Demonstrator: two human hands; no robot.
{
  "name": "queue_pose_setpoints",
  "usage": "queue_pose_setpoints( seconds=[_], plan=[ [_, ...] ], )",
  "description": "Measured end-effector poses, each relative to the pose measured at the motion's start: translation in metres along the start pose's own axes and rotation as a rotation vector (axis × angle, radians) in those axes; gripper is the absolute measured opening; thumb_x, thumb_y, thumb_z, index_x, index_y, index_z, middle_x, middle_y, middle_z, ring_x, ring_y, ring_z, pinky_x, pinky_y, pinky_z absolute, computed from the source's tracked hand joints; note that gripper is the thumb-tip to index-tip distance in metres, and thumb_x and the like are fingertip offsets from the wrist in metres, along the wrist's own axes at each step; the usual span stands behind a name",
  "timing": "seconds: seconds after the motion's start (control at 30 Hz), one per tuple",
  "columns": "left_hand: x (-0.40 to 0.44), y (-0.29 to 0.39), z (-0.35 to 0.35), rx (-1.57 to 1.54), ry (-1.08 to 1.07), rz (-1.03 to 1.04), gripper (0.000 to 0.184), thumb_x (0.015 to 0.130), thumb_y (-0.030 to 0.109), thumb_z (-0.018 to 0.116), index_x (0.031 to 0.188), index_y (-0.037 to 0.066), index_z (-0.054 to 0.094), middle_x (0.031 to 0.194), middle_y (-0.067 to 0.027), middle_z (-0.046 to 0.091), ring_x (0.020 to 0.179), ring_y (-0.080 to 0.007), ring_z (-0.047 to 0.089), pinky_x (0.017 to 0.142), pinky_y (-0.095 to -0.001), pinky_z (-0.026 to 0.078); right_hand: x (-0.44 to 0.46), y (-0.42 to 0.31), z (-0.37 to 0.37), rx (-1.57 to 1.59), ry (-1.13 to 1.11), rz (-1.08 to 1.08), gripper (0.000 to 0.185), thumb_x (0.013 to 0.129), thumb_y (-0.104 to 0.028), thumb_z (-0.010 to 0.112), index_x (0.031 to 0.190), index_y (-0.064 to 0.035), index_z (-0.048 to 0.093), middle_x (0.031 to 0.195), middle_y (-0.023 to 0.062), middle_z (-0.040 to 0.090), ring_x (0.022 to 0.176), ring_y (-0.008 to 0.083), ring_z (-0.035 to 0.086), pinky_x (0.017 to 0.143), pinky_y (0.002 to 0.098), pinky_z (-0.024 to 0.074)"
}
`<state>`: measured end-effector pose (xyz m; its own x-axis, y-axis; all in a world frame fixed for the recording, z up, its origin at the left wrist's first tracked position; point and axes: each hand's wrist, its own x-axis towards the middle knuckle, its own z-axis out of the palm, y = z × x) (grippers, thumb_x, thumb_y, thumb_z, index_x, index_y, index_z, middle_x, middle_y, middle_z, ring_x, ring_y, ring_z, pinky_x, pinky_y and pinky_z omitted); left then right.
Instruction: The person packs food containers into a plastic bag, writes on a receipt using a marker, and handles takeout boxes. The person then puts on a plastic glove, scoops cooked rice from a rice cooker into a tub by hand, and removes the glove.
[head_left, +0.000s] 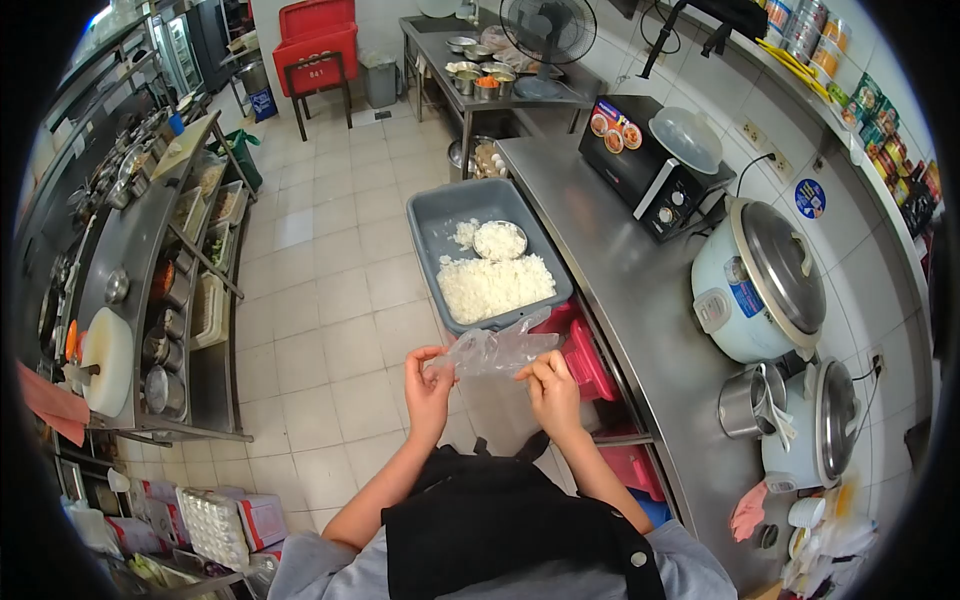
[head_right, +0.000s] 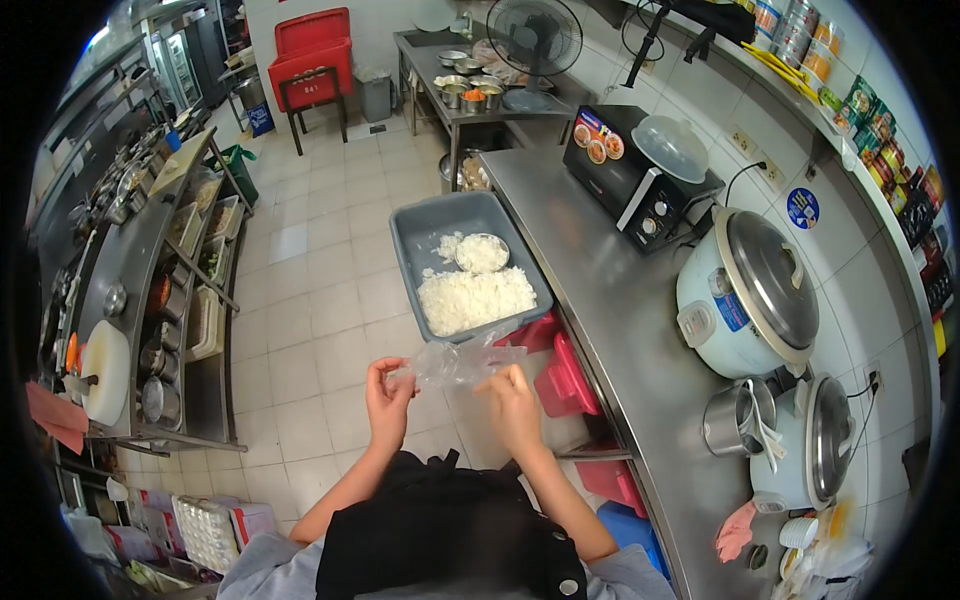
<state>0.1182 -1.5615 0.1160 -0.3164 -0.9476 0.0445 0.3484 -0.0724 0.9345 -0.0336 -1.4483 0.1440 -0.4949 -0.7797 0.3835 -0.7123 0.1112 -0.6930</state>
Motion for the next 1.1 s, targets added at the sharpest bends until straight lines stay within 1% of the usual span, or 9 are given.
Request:
queue_pose_setpoints(
  seconds=[0.23,0.4,0.47,0.57,0.7,0.77,0.9,0.97,1.1],
  plan=[
    [0.007,-0.023,-0.024,-0.028,-0.184,-0.491,0.012,0.091,0.016,0.065,0.097,0.009,0.058,0.089,0.0002,0.061,0.078,-0.0079,0.057,0.074,-0.0264,0.047,-0.019,0.012,-0.002,-0.209,-0.019,-0.021,0.012,0.077,-0.001,0.061,0.085,-0.0074,0.068,0.092,0.0113,0.054,0.085,0.0275,0.057,0.072,0.0375,0.0464],
    [-0.004,-0.011,-0.008,-0.116,-0.258,-0.45,0.013,0.087,0.009,0.068,0.09,0.007,0.056,0.089,0.0008,0.061,0.078,-0.0066,0.056,0.075,-0.0239,0.047,-0.015,-0.018,0.001,-0.355,0.163,-0.009,0.014,0.079,-0.012,0.07,0.091,-0.0064,0.066,0.101,0.0136,0.054,0.094,0.028,0.055,0.082,0.0373,0.0447],
    [-0.013,-0.016,-0.003,-0.161,-0.305,-0.453,0.015,0.086,0.007,0.069,0.086,0.008,0.053,0.088,0.0017,0.06,0.078,-0.0058,0.055,0.075,-0.0229,0.046,-0.013,-0.019,0.01,0.071,0.034,0.153,0.02,0.081,-0.018,0.071,0.094,-0.0038,0.065,0.099,0.0123,0.057,0.085,0.0239,0.057,0.076,0.0347,0.0471],
    [-0.021,-0.023,0.001,-0.098,-0.422,-0.341,0.02,0.085,0.003,0.068,0.083,0.009,0.05,0.084,0.0036,0.055,0.077,-0.0045,0.053,0.073,-0.0219,0.045,-0.007,-0.011,0.025,0.372,-0.145,0.325,0.014,0.082,-0.009,0.069,0.092,-0.0011,0.064,0.084,0.0055,0.054,0.07,0.013,0.053,0.062,0.0246,0.0439],
    [-0.02,-0.026,-0.004,-0.041,-0.227,-0.281,0.02,0.086,0.0,0.066,0.083,0.009,0.049,0.081,0.0038,0.05,0.075,-0.0043,0.05,0.071,-0.0201,0.043,-0.006,-0.006,0.029,0.366,-0.029,0.293,0.012,0.079,-0.003,0.068,0.089,-0.0007,0.063,0.077,0.003,0.054,0.063,0.0101,0.051,0.055,0.0215,0.042],
    [-0.015,-0.031,-0.008,-0.046,-0.081,-0.223,0.02,0.086,-0.002,0.066,0.083,0.009,0.048,0.081,0.0032,0.05,0.074,-0.0046,0.05,0.07,-0.0199,0.042,-0.001,-0.008,0.019,0.255,0.15,0.164,0.008,0.077,0.002,0.067,0.082,-0.0022,0.063,0.075,0.0037,0.056,0.062,0.0105,0.052,0.056,0.0229,0.0421],
    [-0.014,-0.025,0.003,0.032,0.059,-0.004,0.016,0.085,-0.004,0.065,0.088,0.004,0.052,0.082,-0.0003,0.053,0.075,-0.0065,0.052,0.067,-0.0217,0.044,-0.003,-0.012,-0.001,0.004,0.078,-0.133,0.012,0.078,0.002,0.063,0.086,-0.0053,0.069,0.07,0.0037,0.054,0.059,0.0111,0.051,0.053,0.024,0.0412],
    [-0.02,-0.011,0.015,0.111,0.074,0.036,0.015,0.084,-0.004,0.065,0.09,0.003,0.054,0.083,-0.002,0.055,0.075,-0.0078,0.053,0.066,-0.0223,0.045,-0.005,-0.033,-0.017,0.04,-0.396,0.067,0.02,0.083,-0.005,0.059,0.097,-0.0113,0.072,0.104,0.0159,0.063,0.079,0.0205,0.063,0.063,0.0324,0.0494],
    [-0.03,0.023,0.042,0.489,-0.364,0.412,0.02,0.082,-0.004,0.064,0.099,0.003,0.059,0.087,-0.0079,0.057,0.08,-0.0203,0.06,0.069,-0.0294,0.05,-0.001,-0.013,-0.009,0.236,-0.615,0.48,0.029,0.091,-0.012,0.055,0.117,-0.0113,0.067,0.122,0.016,0.059,0.098,0.0196,0.062,0.077,0.0286,0.0494]
  ],
)
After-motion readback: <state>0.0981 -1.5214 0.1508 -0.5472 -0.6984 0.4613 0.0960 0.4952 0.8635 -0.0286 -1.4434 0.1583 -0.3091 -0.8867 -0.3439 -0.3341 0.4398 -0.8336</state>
